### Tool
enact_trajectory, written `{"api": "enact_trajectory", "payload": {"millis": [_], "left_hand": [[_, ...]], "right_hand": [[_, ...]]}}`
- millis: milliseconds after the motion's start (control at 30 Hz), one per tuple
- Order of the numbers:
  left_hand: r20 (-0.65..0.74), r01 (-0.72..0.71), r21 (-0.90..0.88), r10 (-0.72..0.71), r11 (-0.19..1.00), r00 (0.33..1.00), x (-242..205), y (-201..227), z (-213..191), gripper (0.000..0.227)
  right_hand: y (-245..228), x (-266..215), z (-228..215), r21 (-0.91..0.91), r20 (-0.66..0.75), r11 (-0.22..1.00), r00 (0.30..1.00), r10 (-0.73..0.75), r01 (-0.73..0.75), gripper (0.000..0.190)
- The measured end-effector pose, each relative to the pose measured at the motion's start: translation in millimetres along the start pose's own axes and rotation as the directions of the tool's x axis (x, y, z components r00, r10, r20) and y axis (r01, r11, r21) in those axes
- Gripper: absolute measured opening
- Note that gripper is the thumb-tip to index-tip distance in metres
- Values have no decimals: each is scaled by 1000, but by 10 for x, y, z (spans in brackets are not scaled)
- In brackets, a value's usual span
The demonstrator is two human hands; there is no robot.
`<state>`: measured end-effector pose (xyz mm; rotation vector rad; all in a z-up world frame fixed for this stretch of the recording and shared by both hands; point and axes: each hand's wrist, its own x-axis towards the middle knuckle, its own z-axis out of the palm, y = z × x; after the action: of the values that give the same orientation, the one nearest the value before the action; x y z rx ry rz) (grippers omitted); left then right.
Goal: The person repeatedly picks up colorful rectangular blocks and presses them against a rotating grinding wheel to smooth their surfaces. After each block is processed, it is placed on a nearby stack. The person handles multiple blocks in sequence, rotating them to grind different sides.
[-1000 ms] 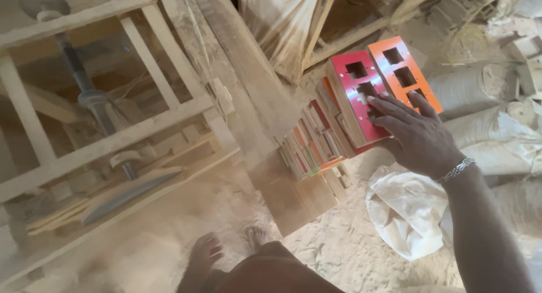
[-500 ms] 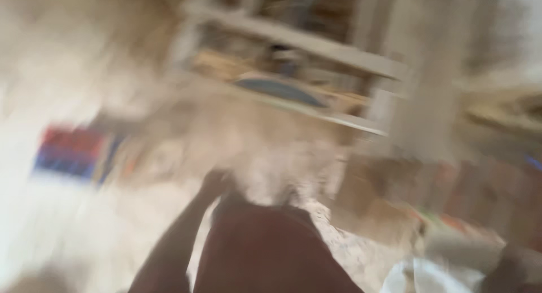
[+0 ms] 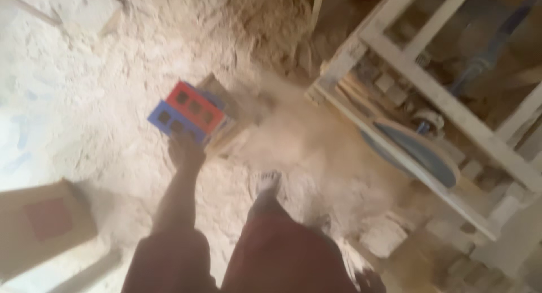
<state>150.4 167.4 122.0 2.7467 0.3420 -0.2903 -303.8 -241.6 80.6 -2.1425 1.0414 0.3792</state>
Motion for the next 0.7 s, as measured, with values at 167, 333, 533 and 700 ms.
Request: {"api": "enact_trajectory", "payload": {"millis": [167,333,533,700], "left_hand": [[-148,-241,189,271,952,951,-114,-175,-15,34],[-332,-310,27,301,950,894,-455,-127,-180,40],[-429,-597,-276,459,753,778,-1650,820,-77,19],[-85,-682,-335,700,650,709,-2968,1849,313,32]], "right_hand": [[-294,226,-31,-14,13,1000,1000,-21,21,45],[-296,394,-159,-30,34,995,995,-92,93,43],[-833,389,-383,206,61,926,940,-335,317,40],[-1482,252,-517,782,186,613,895,-406,116,45]]}}
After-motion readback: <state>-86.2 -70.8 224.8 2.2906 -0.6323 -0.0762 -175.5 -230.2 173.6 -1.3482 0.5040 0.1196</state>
